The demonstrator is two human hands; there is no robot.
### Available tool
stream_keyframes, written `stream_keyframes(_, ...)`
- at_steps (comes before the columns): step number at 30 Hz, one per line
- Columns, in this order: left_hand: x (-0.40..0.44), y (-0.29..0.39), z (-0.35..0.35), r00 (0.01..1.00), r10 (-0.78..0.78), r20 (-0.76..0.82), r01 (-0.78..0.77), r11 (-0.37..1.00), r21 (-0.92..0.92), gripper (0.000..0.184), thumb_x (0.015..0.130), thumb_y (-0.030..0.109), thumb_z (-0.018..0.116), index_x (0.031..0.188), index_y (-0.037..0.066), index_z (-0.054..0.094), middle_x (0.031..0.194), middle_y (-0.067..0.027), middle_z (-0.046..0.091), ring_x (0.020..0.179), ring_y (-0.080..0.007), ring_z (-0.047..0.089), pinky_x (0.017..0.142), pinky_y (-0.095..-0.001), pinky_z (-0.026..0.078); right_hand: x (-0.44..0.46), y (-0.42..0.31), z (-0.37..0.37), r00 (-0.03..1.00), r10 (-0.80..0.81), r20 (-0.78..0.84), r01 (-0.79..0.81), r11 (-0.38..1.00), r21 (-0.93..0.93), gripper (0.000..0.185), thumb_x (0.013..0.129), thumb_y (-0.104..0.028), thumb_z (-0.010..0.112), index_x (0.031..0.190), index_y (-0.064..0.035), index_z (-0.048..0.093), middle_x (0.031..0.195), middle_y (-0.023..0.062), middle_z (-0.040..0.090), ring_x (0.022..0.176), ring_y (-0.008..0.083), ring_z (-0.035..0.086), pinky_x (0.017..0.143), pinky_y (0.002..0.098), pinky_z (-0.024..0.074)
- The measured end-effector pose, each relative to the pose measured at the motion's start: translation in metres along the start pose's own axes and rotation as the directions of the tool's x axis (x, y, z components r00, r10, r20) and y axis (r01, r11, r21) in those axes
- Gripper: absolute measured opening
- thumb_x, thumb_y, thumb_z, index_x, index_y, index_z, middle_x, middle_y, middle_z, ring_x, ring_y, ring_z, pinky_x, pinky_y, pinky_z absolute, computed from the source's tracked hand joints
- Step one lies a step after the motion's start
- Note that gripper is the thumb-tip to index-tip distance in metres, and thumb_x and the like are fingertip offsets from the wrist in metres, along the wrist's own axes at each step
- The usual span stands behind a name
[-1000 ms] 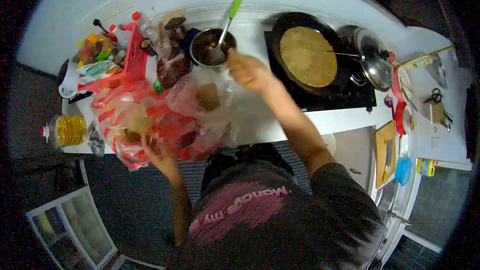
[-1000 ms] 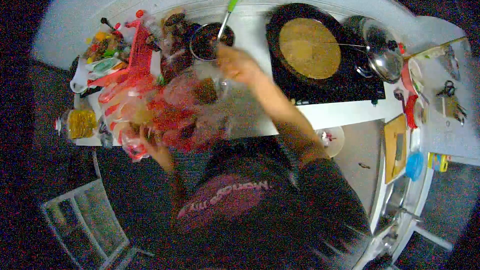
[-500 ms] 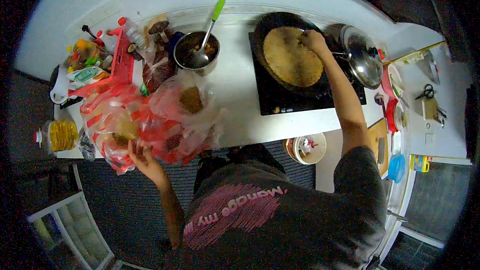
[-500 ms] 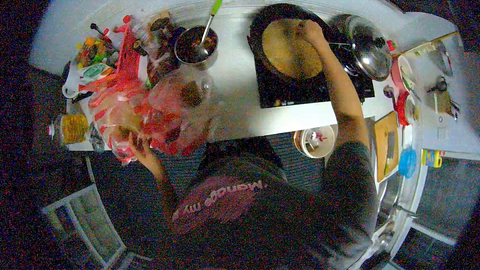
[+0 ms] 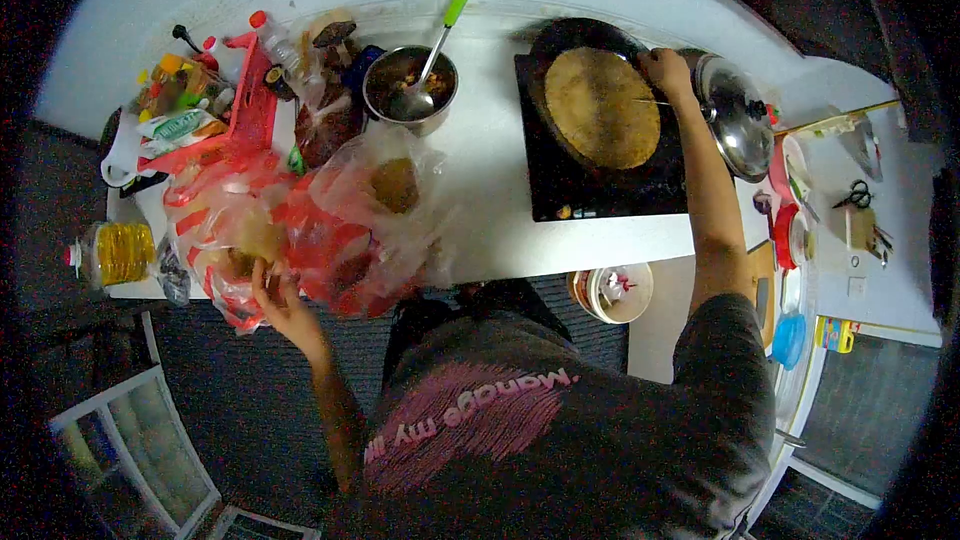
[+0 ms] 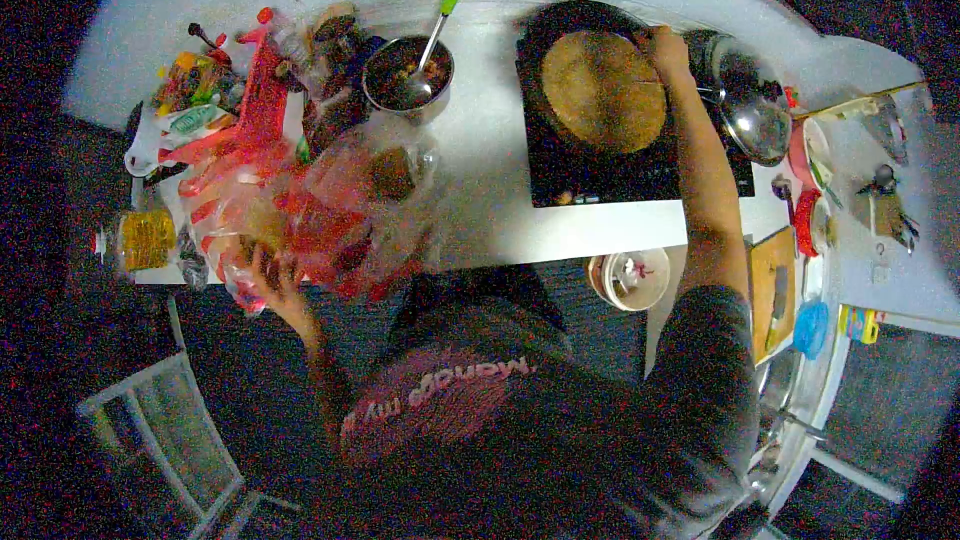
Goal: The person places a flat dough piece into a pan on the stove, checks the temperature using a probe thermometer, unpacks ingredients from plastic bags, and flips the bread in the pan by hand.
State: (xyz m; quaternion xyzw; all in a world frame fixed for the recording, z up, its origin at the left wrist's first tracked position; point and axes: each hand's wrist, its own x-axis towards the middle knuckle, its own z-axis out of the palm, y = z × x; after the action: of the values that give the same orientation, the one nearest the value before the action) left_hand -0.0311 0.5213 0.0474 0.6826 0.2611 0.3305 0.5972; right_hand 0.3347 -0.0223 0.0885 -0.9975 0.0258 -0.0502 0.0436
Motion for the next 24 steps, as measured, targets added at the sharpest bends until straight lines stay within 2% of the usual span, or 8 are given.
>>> stream_keyframes(6, 0.011, 0.013, 0.001, 0.999, 0.041, 0.033, -0.043, 0.998, 0.055, 0.033, 0.086, 0.003, 0.049, 0.119, 0.003, 0.047, 0.114, -0.0113, 0.050, 0.099, -0.0192, 0.050, 0.085, -0.0299, 0.044, 0.015, 0.034, 0.015, 0.994, -0.037, 0.107, 0.010, 0.970, 0.243, 0.032, 0.068, -0.038, 0.063, 0.085, -0.0101, 0.066, 0.082, 0.0187, 0.063, 0.079, 0.0350, 0.061, 0.071, 0.0420, 0.0478)
stream_keyframes(9, 0.018, 0.011, -0.002, 0.997, 0.062, 0.041, -0.063, 0.997, 0.046, 0.033, 0.085, 0.002, 0.050, 0.118, 0.001, 0.047, 0.115, -0.0113, 0.050, 0.102, -0.0200, 0.049, 0.085, -0.0295, 0.043, -0.010, -0.001, -0.027, 0.993, -0.046, 0.110, 0.042, 0.998, 0.039, 0.025, 0.071, -0.032, 0.060, 0.085, -0.0136, 0.066, 0.082, 0.0169, 0.063, 0.079, 0.0336, 0.061, 0.070, 0.0417, 0.0483)
stream_keyframes(12, 0.022, 0.010, -0.005, 0.991, 0.128, 0.045, -0.131, 0.989, 0.066, 0.033, 0.085, 0.003, 0.051, 0.118, 0.000, 0.047, 0.117, -0.0113, 0.049, 0.106, -0.0211, 0.048, 0.087, -0.0302, 0.042, -0.042, -0.039, -0.059, 0.991, 0.026, -0.129, -0.046, 0.987, -0.152, 0.022, 0.075, -0.030, 0.055, 0.084, -0.0133, 0.066, 0.081, 0.0172, 0.063, 0.080, 0.0328, 0.061, 0.069, 0.0429, 0.0484)
stream_keyframes(15, 0.029, 0.020, -0.004, 0.974, 0.201, 0.106, -0.217, 0.960, 0.176, 0.033, 0.084, 0.004, 0.052, 0.116, -0.001, 0.048, 0.119, -0.0117, 0.049, 0.109, -0.0230, 0.046, 0.091, -0.0325, 0.039, -0.034, -0.016, -0.034, 0.974, -0.090, -0.209, 0.087, 0.996, -0.022, 0.027, 0.076, -0.031, 0.057, 0.086, -0.0072, 0.065, 0.082, 0.0178, 0.062, 0.078, 0.0348, 0.060, 0.067, 0.0398, 0.0477)
stream_keyframes(18, 0.037, 0.016, 0.001, 0.943, 0.283, 0.176, -0.318, 0.923, 0.216, 0.031, 0.083, 0.004, 0.053, 0.114, 0.000, 0.050, 0.119, -0.0124, 0.049, 0.110, -0.0246, 0.045, 0.093, -0.0346, 0.037, -0.022, 0.021, 0.029, 0.997, 0.072, -0.039, -0.078, 0.979, -0.186, 0.029, 0.078, -0.033, 0.054, 0.087, -0.0078, 0.065, 0.081, 0.0168, 0.063, 0.080, 0.0349, 0.060, 0.070, 0.0397, 0.0470)
stream_keyframes(19, 0.040, 0.004, 0.004, 0.927, 0.321, 0.195, -0.349, 0.927, 0.137, 0.031, 0.083, 0.005, 0.053, 0.113, 0.000, 0.051, 0.118, -0.0126, 0.049, 0.110, -0.0251, 0.045, 0.093, -0.0351, 0.037, -0.034, 0.011, 0.027, 0.996, 0.086, 0.023, -0.082, 0.988, -0.132, 0.028, 0.079, -0.032, 0.055, 0.086, -0.0069, 0.065, 0.079, 0.0173, 0.062, 0.079, 0.0350, 0.060, 0.071, 0.0396, 0.0467)
stream_keyframes(22, 0.045, 0.021, 0.010, 0.897, 0.338, 0.283, -0.390, 0.908, 0.152, 0.028, 0.083, 0.006, 0.052, 0.110, 0.000, 0.053, 0.117, -0.0129, 0.050, 0.110, -0.0259, 0.046, 0.093, -0.0357, 0.037, -0.055, -0.013, 0.021, 0.908, -0.147, -0.393, 0.196, 0.977, 0.088, 0.027, 0.076, -0.032, 0.060, 0.084, -0.0066, 0.066, 0.076, 0.0178, 0.062, 0.078, 0.0333, 0.060, 0.069, 0.0400, 0.0460)
stream_keyframes(24, 0.041, 0.028, 0.016, 0.899, 0.278, 0.338, -0.343, 0.927, 0.150, 0.025, 0.083, 0.007, 0.052, 0.108, 0.001, 0.054, 0.116, -0.0128, 0.050, 0.110, -0.0259, 0.046, 0.093, -0.0358, 0.037, -0.071, -0.045, 0.008, 0.974, 0.010, -0.226, 0.030, 0.985, 0.171, 0.024, 0.075, -0.023, 0.062, 0.092, -0.0054, 0.063, 0.086, 0.0160, 0.062, 0.082, 0.0309, 0.060, 0.071, 0.0383, 0.0461)
